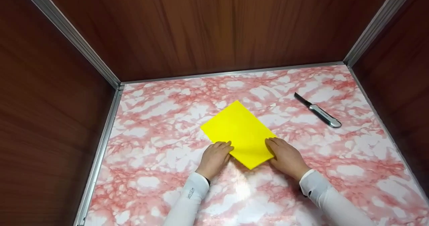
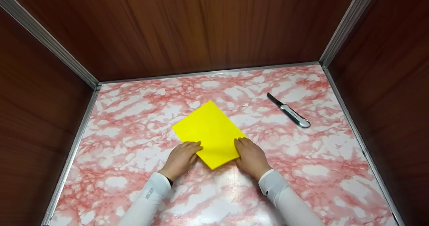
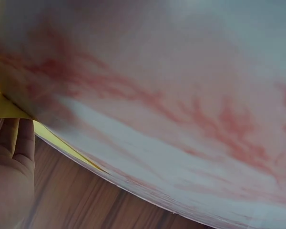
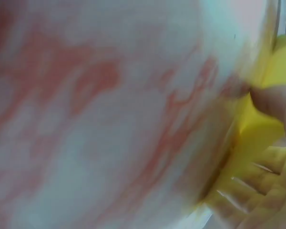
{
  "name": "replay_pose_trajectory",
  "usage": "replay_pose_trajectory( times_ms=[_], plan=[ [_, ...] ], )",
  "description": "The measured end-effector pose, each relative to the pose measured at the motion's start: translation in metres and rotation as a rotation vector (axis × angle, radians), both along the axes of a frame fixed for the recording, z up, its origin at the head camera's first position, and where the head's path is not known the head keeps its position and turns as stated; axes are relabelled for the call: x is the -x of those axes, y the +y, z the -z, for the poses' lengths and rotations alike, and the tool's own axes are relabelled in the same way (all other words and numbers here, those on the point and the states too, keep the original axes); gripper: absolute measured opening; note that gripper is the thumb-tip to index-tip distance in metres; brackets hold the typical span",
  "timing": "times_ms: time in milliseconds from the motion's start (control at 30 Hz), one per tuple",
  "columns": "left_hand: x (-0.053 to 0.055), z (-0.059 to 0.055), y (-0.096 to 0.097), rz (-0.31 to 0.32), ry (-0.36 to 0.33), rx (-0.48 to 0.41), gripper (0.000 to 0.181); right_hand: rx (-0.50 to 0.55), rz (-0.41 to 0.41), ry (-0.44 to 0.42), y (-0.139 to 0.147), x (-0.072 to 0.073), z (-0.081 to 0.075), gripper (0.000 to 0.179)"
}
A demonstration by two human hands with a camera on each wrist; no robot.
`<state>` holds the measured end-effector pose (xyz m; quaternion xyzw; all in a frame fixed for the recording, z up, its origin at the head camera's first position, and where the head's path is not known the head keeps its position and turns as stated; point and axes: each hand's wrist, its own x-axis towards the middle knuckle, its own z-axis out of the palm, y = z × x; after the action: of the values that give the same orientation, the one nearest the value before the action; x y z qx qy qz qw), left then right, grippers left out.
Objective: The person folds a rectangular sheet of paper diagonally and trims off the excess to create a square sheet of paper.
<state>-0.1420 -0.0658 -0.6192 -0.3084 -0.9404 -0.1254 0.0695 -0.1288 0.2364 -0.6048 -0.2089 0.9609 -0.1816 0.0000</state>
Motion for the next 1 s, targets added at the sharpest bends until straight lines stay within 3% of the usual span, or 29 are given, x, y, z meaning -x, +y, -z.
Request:
replay_pose_trajectory(
  times_ms=[133, 233, 400, 500, 700, 833, 1000],
  plan=[
    [0.002, -0.001, -0.001, -0.032, -0.036, -0.109, 0.025, 0.074, 0.051, 0.017, 0.009, 0.001, -0.002, 0.034],
    [0.002, -0.003, 0.0, -0.091, -0.092, -0.179, 0.026, 0.14, 0.109, 0.021, 0.014, 0.003, -0.002, 0.022],
    [0.001, -0.008, 0.001, -0.19, -0.201, -0.26, 0.018, 0.228, 0.215, -0.024, 0.022, 0.004, -0.003, 0.02],
    [0.001, -0.011, 0.002, -0.224, -0.254, -0.296, 0.023, 0.273, 0.271, -0.061, 0.025, 0.003, -0.004, 0.022],
    [-0.003, -0.011, 0.005, -0.312, -0.38, -0.39, 0.029, 0.269, 0.294, -0.029, 0.027, 0.001, -0.003, 0.025],
    [-0.003, -0.011, 0.011, -0.369, -0.384, -0.365, 0.027, 0.242, 0.279, 0.017, 0.027, 0.0, -0.003, 0.027],
    [0.0, -0.01, 0.02, -0.401, -0.308, -0.275, 0.023, 0.217, 0.275, 0.046, 0.028, -0.002, -0.002, 0.024]
  ],
)
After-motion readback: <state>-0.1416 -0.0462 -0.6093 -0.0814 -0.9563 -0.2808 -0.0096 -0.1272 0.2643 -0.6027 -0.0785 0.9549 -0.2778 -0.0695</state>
